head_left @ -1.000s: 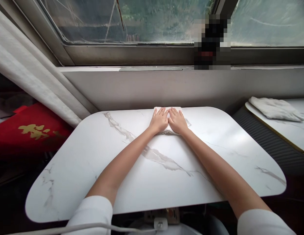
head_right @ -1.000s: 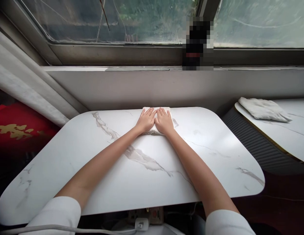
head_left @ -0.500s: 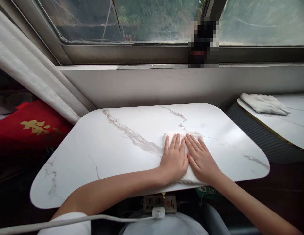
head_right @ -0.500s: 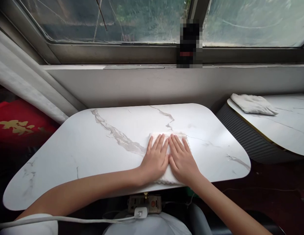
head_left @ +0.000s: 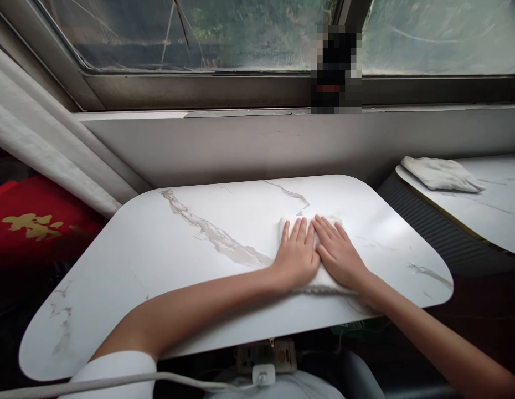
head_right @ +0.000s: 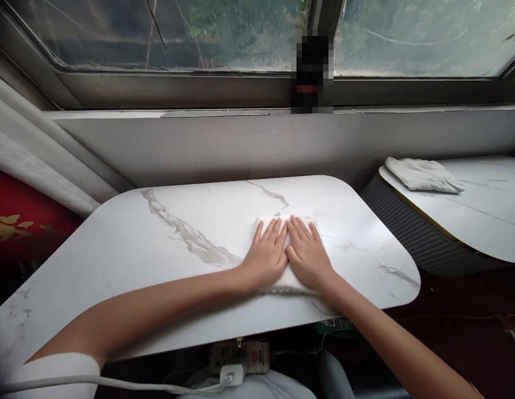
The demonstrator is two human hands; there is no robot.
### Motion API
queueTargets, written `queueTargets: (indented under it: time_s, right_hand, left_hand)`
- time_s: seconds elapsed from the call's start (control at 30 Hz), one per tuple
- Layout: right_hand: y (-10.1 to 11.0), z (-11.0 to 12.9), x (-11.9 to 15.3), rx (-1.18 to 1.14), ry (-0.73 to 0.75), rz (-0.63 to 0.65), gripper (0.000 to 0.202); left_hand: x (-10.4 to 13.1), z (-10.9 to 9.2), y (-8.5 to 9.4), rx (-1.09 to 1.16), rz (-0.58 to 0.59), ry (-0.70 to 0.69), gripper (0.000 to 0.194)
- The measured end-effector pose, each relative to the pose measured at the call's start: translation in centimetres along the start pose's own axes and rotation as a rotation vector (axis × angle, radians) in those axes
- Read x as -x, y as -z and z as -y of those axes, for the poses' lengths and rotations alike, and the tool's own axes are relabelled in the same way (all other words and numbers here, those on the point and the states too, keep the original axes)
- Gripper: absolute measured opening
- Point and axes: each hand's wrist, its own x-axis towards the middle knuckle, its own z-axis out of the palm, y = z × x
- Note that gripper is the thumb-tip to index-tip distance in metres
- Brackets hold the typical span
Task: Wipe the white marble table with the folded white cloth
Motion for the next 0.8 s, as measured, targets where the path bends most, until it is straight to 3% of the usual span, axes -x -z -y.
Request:
queueTargets:
  time_s: [0.1, 0.2, 0.37, 0.57, 0.8]
  right_hand:
    - [-1.0, -1.7, -5.4, -0.023, -0.082, -0.036, 0.055]
    - [-1.7, -3.6, -10.3, -0.044, -0.059, -0.044, 0.054]
    - [-2.2, -6.8, -15.8, -0.072, -0.025, -0.034, 0.053]
    - [-2.6, -9.6, -18.1, -0.104, -0.007, -0.052, 0.052]
    - [-2.6, -9.9, -16.6, -0.056, -0.009, -0.030, 0.054]
  left_hand:
    - [-4.8, 2.8, -0.5, -0.043, -0.021, 0.027, 0.055]
    - [-9.1, 5.4, -0.7, -0.060, -0.039, 0.068, 0.055]
    - [-14.5, 7.5, -1.0, -0.053, -0.074, 0.140, 0.055]
    - [-17.7, 7.2, -1.7, -0.056, -0.133, 0.199, 0.054]
    - [-17.2, 6.3, -1.9, -0.059, -0.136, 0.178, 0.055]
